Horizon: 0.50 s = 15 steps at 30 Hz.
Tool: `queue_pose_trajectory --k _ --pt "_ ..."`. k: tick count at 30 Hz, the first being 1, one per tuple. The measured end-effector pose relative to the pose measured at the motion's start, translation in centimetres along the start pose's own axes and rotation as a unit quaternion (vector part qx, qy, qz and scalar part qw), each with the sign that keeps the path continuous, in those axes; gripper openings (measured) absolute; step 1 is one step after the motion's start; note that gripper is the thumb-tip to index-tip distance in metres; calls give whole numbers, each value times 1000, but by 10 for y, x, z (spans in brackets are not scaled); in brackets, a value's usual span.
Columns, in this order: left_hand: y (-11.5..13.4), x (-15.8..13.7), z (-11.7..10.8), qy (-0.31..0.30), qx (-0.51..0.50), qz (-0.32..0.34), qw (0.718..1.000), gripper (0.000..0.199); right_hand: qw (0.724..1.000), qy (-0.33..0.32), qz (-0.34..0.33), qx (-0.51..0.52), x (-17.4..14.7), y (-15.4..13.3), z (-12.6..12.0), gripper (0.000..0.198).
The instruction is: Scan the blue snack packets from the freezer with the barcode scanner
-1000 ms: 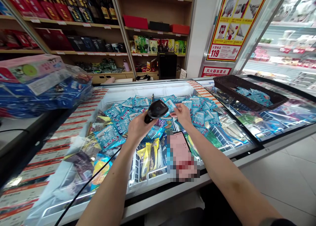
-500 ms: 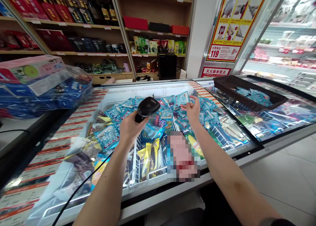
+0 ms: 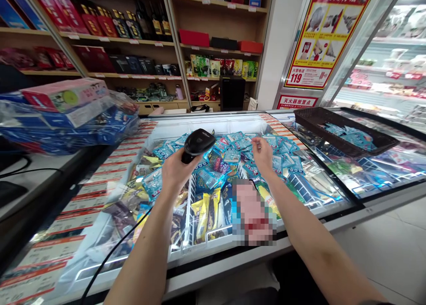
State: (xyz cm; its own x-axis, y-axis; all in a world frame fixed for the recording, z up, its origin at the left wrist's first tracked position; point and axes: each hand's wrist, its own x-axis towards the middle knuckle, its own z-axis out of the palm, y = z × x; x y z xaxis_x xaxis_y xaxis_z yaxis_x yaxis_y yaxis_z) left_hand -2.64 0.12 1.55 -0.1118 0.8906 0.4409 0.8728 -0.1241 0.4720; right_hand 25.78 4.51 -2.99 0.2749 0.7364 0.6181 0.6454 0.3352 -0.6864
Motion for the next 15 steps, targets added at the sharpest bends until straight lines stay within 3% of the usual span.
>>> queue_pose_trajectory --k 5,9,15 --pt "-19 0 -17 16 0 -20 1000 56 990 -133 -45 0 -10 -17 22 25" --pt "-35 -1 -22 27 -15 -64 998 56 963 -254 -78 -40 -19 -42 45 28" --pt "-40 -4 -21 18 -22 -51 998 55 927 -343 -101 -110 -26 -75 84 38"
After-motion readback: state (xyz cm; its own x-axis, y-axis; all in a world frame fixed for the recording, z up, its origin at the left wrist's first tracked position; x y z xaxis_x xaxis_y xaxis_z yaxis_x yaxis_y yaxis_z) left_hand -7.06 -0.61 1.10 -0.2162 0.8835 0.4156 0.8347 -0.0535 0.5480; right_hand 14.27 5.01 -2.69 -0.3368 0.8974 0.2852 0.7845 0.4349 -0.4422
